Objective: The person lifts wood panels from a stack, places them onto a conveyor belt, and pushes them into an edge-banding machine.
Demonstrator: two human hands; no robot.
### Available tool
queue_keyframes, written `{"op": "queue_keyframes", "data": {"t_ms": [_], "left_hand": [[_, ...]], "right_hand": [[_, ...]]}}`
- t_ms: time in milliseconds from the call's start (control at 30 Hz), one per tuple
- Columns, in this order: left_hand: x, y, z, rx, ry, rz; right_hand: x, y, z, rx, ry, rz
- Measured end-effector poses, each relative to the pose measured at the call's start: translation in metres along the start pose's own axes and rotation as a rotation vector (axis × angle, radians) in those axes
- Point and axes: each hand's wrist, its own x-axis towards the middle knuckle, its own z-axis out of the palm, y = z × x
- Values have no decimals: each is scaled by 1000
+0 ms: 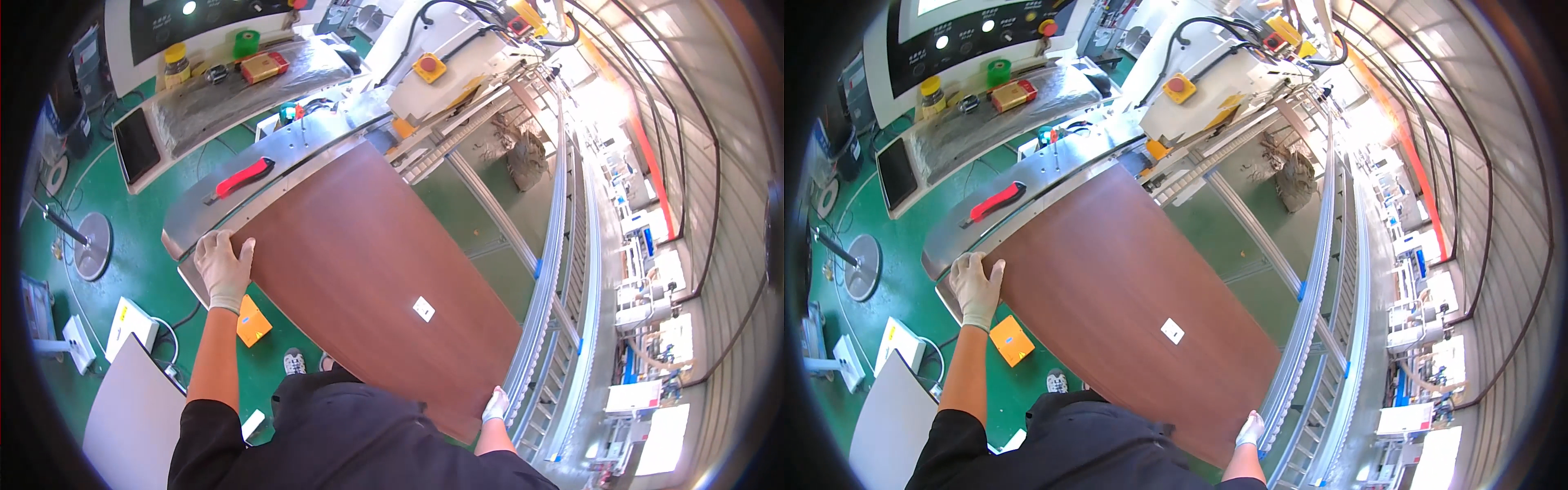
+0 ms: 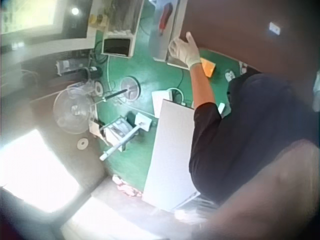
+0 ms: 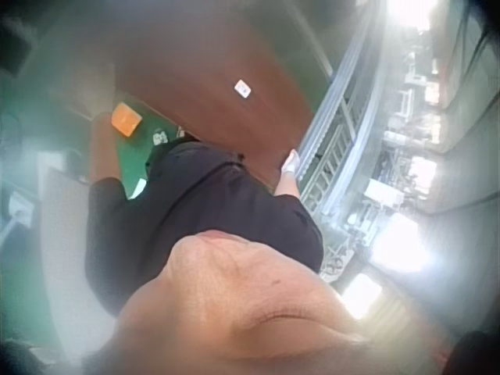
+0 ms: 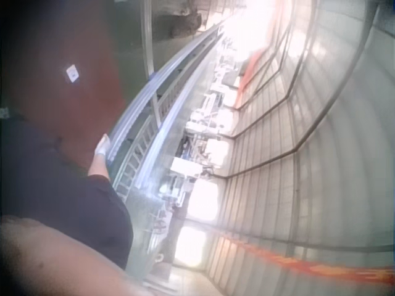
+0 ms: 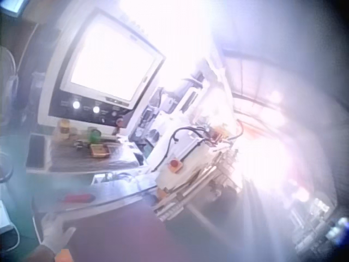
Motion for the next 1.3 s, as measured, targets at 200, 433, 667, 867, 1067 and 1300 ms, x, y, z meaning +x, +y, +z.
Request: {"op": "queue_keyframes", "data": {"t_ms": [200,433,667,867,1067,1300], "left_hand": [[9,0,16,34,-36,105],[25,6,7,11,-215,349],[40,13,20,-5,-356,265],[55,40,44,37,-438,267],[76,84,82,81,-424,280],[105,141,134,91,-415,287]], "right_hand": [[1,-51,-7,-97,-2,-74],[14,-72,29,-246,-68,-142],[26,-89,44,-595,81,-38],[17,-138,88,-401,52,24],[93,-121,95,-698,-49,-65],[139,-161,138,-872,-48,-220]]}}
